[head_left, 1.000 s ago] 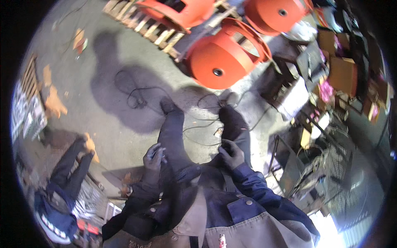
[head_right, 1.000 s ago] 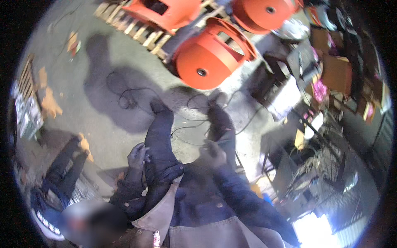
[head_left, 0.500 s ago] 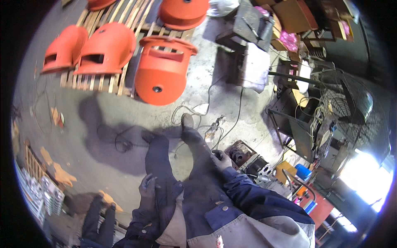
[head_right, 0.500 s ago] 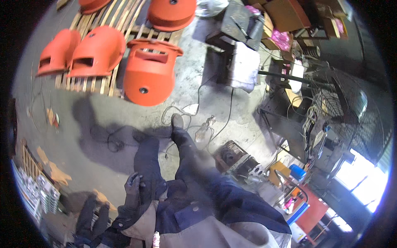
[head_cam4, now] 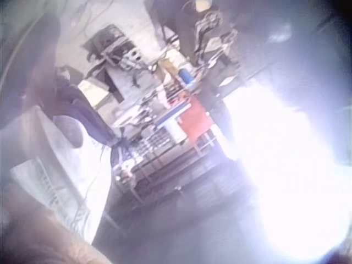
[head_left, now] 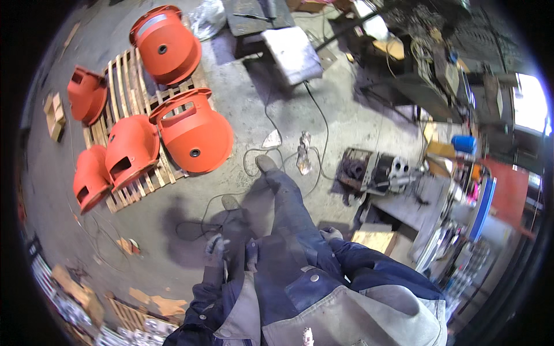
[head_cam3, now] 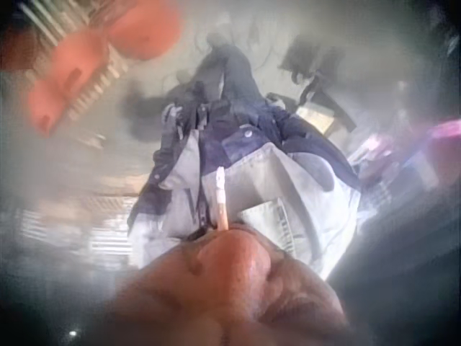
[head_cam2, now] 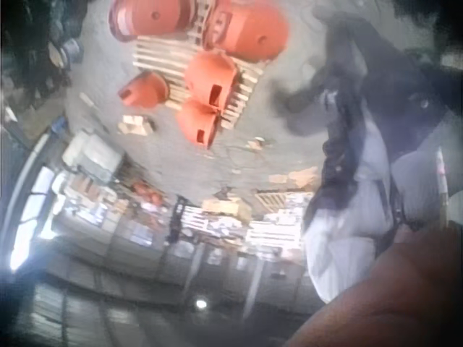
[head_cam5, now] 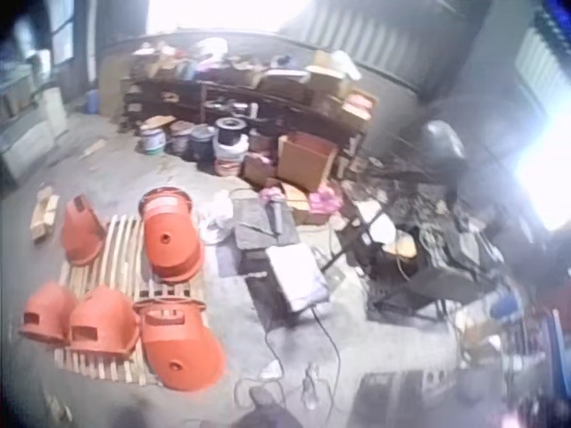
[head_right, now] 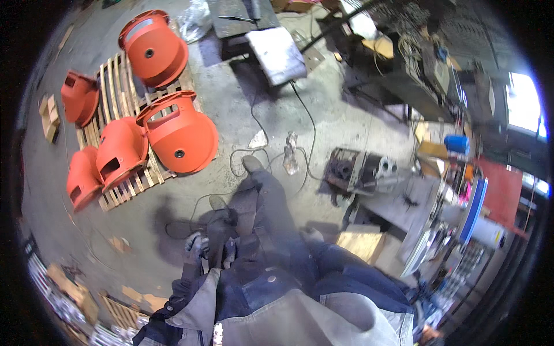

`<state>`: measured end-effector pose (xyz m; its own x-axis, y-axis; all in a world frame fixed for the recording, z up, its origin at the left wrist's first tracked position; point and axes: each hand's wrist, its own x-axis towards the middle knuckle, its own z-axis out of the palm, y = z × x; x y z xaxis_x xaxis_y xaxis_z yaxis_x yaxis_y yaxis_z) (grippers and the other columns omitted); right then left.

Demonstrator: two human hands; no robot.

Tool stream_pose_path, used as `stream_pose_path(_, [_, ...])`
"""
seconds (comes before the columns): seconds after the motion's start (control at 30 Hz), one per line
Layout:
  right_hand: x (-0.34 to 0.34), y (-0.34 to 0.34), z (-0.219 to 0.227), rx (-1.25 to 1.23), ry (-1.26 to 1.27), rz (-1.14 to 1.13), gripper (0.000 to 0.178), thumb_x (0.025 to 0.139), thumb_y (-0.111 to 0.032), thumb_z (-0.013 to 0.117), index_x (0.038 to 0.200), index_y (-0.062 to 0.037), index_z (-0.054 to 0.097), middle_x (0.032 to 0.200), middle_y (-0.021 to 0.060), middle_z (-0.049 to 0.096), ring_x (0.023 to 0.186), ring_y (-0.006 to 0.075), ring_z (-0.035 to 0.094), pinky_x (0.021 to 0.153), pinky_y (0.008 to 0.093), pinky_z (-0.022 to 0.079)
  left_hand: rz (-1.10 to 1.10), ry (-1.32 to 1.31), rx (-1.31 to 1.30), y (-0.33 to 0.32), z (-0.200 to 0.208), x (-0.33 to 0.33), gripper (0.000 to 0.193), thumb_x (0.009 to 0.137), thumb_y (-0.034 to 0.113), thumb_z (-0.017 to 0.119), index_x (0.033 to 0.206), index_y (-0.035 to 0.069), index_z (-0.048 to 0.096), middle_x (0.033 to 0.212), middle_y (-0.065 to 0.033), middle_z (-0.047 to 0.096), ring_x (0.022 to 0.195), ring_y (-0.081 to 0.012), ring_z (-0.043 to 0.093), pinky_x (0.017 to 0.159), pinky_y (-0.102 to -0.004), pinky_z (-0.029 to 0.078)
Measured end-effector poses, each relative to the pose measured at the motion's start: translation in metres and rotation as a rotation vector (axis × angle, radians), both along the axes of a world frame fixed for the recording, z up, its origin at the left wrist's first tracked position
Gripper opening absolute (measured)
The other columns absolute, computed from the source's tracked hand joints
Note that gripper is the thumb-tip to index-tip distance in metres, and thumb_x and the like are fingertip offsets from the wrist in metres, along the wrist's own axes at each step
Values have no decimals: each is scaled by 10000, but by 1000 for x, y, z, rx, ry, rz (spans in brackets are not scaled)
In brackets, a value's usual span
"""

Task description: The person uses a handheld angle grinder to smooth the edges and surfaces of several orange metal housings arranged on a wooden pallet. The person moves between parts, repositions the tool, and occasionally adjusts the power cord while working.

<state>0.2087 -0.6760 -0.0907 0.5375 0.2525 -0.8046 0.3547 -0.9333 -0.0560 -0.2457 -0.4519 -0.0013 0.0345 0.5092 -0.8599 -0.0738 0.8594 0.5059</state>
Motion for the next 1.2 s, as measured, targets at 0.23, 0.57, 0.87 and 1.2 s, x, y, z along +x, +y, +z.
stream_pose_path(0.23, [-132,-180,10,139,151,-374,399,913,-389,775,1108,-41,754,967,53,775,907,167,710,823,319,548,-343,85,25,5,1,-67,314,1043,279,648,1296,94,618,1022,-86,734,708,-117,656,557,-259,521])
stream_pose_path(0.57, [-16,-216,2,535,-179,-814,288,952,-301,712,1048,-29,727,872,97,712,726,227,665,699,397,564,-565,-101,224,-9,-30,-38,396,1035,251,657,1346,16,587,1099,-140,716,921,-189,700,717,-311,585])
stream_pose_path(0.87, [403,-210,-153,604,-397,-1046,518,932,-265,805,1291,62,625,1108,144,710,913,220,643,812,349,544,-270,243,96,-116,7,33,366,994,232,704,1264,-7,640,1031,-105,720,831,-136,689,621,-300,576])
stream_pose_path(1.2, [576,-172,-243,803,168,-1107,542,990,-293,694,1434,-33,521,1233,170,684,1038,284,683,952,403,562,-101,486,-147,-269,51,150,402,951,204,741,1257,-40,648,1069,-119,706,882,-194,694,688,-318,605])
